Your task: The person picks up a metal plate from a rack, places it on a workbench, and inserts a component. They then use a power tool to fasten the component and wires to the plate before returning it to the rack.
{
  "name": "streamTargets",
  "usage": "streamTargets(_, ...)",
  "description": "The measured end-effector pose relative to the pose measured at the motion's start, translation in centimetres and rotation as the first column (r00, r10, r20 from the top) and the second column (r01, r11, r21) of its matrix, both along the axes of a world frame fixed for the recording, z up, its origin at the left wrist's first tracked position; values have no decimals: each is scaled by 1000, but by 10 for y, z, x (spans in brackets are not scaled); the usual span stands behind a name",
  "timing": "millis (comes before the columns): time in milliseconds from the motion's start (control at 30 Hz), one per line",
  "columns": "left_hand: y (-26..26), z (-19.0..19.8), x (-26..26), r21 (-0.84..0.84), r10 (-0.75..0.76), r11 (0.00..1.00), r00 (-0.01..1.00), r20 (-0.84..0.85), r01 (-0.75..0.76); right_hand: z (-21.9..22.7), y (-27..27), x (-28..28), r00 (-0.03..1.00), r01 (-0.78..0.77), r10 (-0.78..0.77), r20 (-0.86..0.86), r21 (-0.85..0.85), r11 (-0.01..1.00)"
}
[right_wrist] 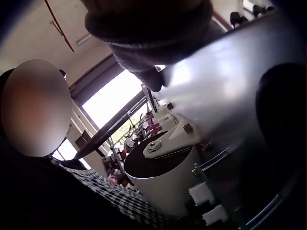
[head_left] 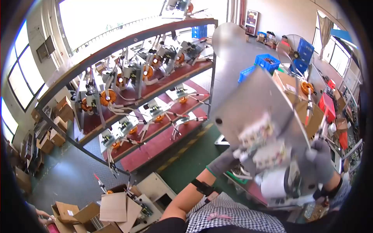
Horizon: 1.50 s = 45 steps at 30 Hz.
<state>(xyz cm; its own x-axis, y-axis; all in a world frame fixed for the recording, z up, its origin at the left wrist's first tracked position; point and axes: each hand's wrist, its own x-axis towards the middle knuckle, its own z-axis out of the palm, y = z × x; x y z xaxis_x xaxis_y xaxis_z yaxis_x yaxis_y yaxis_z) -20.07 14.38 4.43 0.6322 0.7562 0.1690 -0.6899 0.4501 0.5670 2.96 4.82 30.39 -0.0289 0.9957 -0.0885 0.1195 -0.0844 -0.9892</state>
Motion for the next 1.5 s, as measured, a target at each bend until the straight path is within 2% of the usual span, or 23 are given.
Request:
streamTargets(67, 16, 15, -26, 100, 65, 992, 984, 165, -82, 24, 46, -40, 999, -34, 29, 43, 107, 994)
streamTargets(167, 61, 50, -46, 286, 384, 891, 921, -57, -354, 59, 101, -107, 996, -56, 39, 80, 229, 972)
streamTargets(267, 116, 111, -99, 347, 528, 783, 847, 70, -516, 95, 157, -156, 939, -343, 335, 82, 324, 881)
streamTargets(300, 123, 144, -129, 398, 555, 768, 831, -22, -502, 107, 174, -175, 926, -356, 377, 11, 356, 864)
streamTargets(400, 165, 205, -207, 391, 633, 725, 772, -54, -567, 149, 247, -211, 752, -658, 594, 286, 373, 654)
streamTargets(500, 231, 260, -306, 480, 679, 699, 704, -210, -530, 181, 316, -268, 693, -707, 614, 377, 523, 476)
streamTargets(533, 257, 279, -338, 672, 801, 546, 545, -245, -500, 193, 343, -290, 712, -677, 627, 316, 545, 494)
streamTargets(600, 283, 326, -387, 688, 812, 545, 505, -292, -479, 223, 398, -334, 736, -618, 645, 204, 591, 519)
streamTargets(633, 282, 360, -405, 520, 708, 686, 632, -315, -509, 240, 425, -363, 739, -601, 645, 194, 621, 502)
streamTargets(700, 292, 401, -452, 739, 944, 322, 144, -296, -592, 264, 481, -425, 758, -561, 625, 184, 673, 482)
streamTargets(767, 301, 430, -484, 891, 925, -72, -364, -108, -448, 287, 528, -487, 778, -540, 590, 217, 712, 450)
streamTargets(833, 280, 445, -482, 918, 942, -215, -317, 106, -333, 301, 572, -545, 798, -544, 523, 300, 732, 410)
streamTargets(867, 277, 442, -480, 962, 971, -180, -193, 140, -207, 300, 592, -572, 799, -563, 480, 363, 732, 384)
streamTargets(933, 268, 434, -431, 997, 922, -71, -385, 48, -44, 293, 618, -612, 774, -624, 367, 516, 720, 305)
streamTargets(967, 284, 424, -439, 941, 838, -200, -449, 309, 272, 290, 633, -631, 740, -672, 248, 626, 702, 235)
streamTargets(1033, 295, 422, -414, 995, 657, 18, -751, 65, 102, 288, 645, -658, 603, -777, -172, 779, 622, 95)
streamTargets(1100, 311, 418, -420, 977, 656, -176, -725, 210, 124, 297, 650, -660, 679, -717, 53, 732, 646, 263)
streamTargets(1133, 318, 416, -423, 955, 654, -263, -703, 281, 138, 302, 652, -654, 734, -679, 341, 587, 624, 386)
streamTargets(1200, 323, 410, -427, 933, 646, -341, -693, 321, 115, 307, 648, -632, 763, -582, 571, 302, 706, 405)
streamTargets(1233, 324, 409, -429, 922, 648, -375, -684, 335, 96, 324, 604, -605, 779, -485, 574, 253, 823, 296)
streamTargets(1300, 326, 413, -439, 878, 715, -479, -579, 392, 1, 286, 534, -551, 835, -361, 489, 254, 923, 137)
streamTargets(1367, 312, 423, -438, 898, 768, -433, -553, 324, -76, 204, 480, -510, 852, -367, 446, 275, 921, 134)
streamTargets(1500, 328, 426, -452, 852, 742, -517, -539, 398, -84, 11, 440, -509, 644, -703, 761, 79, 453, 548)
